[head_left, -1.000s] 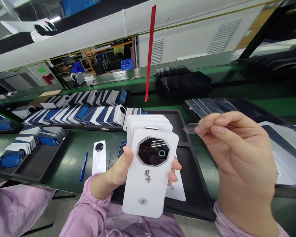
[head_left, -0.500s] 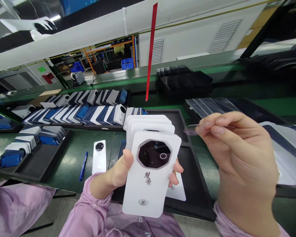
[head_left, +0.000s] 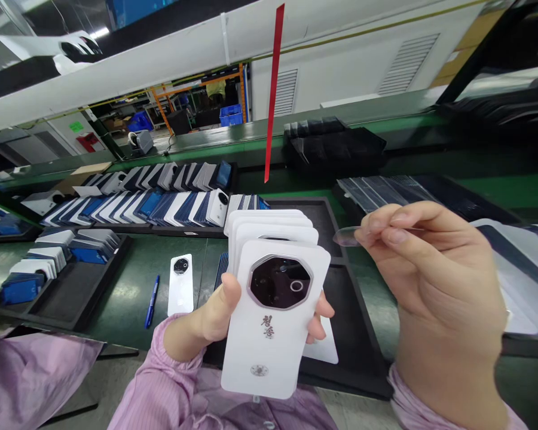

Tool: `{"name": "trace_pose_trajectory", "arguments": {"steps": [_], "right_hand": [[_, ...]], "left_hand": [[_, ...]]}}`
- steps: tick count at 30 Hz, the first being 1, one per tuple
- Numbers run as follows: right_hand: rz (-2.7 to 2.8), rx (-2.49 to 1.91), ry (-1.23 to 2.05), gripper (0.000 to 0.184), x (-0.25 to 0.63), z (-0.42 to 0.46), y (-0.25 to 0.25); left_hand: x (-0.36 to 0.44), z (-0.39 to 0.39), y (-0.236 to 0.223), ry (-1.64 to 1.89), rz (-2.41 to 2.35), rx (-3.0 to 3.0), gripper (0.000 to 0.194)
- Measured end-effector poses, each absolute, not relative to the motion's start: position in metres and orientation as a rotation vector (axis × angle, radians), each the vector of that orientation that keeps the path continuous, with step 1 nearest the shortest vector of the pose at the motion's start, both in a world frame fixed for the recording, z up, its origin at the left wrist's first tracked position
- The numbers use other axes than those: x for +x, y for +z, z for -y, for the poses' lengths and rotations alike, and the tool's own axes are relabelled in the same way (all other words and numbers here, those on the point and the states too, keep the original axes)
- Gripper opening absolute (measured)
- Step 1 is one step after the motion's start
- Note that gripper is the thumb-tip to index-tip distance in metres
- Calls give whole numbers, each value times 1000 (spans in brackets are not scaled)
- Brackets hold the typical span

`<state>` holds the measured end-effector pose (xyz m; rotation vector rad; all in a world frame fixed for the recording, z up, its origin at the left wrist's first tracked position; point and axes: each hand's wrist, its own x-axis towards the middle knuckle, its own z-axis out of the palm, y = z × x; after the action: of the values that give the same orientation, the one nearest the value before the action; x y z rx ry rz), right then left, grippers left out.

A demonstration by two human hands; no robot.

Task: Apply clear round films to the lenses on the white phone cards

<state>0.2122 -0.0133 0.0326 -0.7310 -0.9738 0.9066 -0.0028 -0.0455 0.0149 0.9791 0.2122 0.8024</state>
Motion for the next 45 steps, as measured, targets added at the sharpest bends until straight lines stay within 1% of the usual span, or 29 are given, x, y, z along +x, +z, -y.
{"name": "trace_pose_trajectory", "arguments": {"steps": [6, 12, 31, 40, 45], "right_hand": [[975, -728, 904, 13, 212, 14, 32], [967, -729, 922, 14, 211, 12, 32], [986, -711, 919, 14, 210, 11, 30], [983, -719, 922, 14, 209, 11, 32], [977, -714, 928, 13, 210, 12, 33]], "left_hand": [[0, 52, 14, 821, -248, 824, 93], [-3, 50, 17, 741, -181, 714, 89], [0, 58, 26, 777, -238, 594, 94], [0, 57, 26, 747, -160, 558, 96], [-2, 56, 24, 714, -189, 589, 92]]}}
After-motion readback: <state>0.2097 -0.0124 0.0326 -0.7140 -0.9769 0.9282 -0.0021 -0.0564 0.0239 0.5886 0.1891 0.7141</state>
